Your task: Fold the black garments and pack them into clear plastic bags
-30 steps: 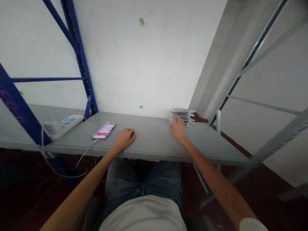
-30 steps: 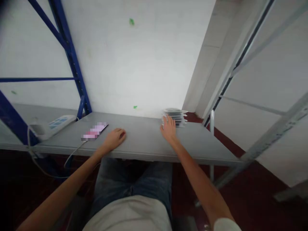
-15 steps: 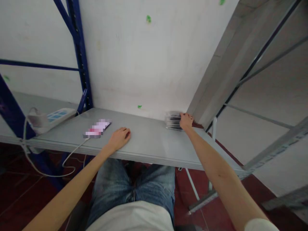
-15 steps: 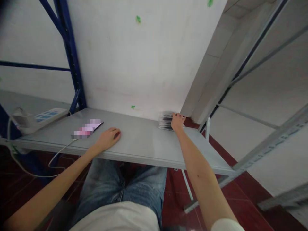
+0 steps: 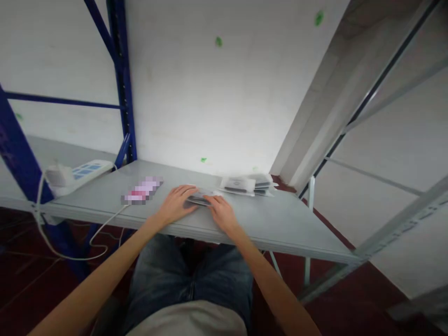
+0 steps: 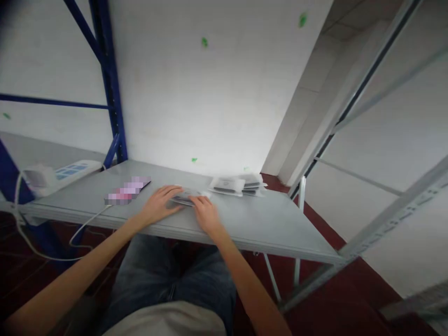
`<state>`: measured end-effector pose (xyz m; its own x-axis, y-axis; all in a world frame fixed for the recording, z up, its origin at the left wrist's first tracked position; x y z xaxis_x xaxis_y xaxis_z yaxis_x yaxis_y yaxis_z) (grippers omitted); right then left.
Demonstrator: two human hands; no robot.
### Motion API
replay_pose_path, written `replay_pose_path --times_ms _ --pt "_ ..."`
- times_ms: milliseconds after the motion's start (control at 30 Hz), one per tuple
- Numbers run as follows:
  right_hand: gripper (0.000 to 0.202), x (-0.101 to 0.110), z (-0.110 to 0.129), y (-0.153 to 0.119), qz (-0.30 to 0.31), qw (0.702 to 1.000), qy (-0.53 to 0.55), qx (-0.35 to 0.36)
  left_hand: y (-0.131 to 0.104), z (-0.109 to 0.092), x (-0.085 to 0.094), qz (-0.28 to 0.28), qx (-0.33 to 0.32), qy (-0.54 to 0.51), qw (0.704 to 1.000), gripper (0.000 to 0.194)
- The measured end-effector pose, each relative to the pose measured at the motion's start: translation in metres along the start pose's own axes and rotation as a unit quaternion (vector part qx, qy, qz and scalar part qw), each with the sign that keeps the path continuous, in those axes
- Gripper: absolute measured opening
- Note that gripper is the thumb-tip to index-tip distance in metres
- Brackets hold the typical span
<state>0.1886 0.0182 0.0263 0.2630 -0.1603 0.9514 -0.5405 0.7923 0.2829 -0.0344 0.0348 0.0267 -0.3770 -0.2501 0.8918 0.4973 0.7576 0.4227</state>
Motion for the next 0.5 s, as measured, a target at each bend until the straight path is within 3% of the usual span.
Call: replay_pose_path --times_ms 67,167,233,333,500 --pt "0.05 -0.001 0.009 -0.01 -0.006 1.0 0.028 0.012 0.0 -0.002 -0.002 0.033 -0.024 -0.006 0.999 0.038" --pt "0.044 0.005 0.006 -0.021 -0.04 0.997 0.047 -0.047 0.001 -0.004 -0.002 0.055 -0.026 -0.015 0.998 0.032" --pt "0.038 0.009 -0.001 -0.025 -0.065 0.993 0.049 -0.084 0.001 -0.006 0.0 0.045 -0.017 -0.02 0.999 0.033" --pt "0.036 0.011 -0.006 -0.029 -0.076 0.992 0.052 -0.083 0.0 -0.016 0.005 0.008 -0.024 -0.021 0.999 0.035" --pt "0.027 0.005 -0.003 -0.035 -0.089 0.995 0.05 -0.018 0.0 -0.047 0.009 -0.033 -0.132 -0.022 0.99 0.031"
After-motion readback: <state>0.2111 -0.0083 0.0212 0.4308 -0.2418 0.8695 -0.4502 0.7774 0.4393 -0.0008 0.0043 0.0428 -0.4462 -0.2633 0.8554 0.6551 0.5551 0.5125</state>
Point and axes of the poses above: each hand's wrist, its own y-axis towards the middle knuckle, its own x-axis out of the back of the hand, z = x × y, the point moved 2 cm from there along y, towards the middle knuckle, and after that the axes turned 12 degrees about z, right-handed, at the moved point
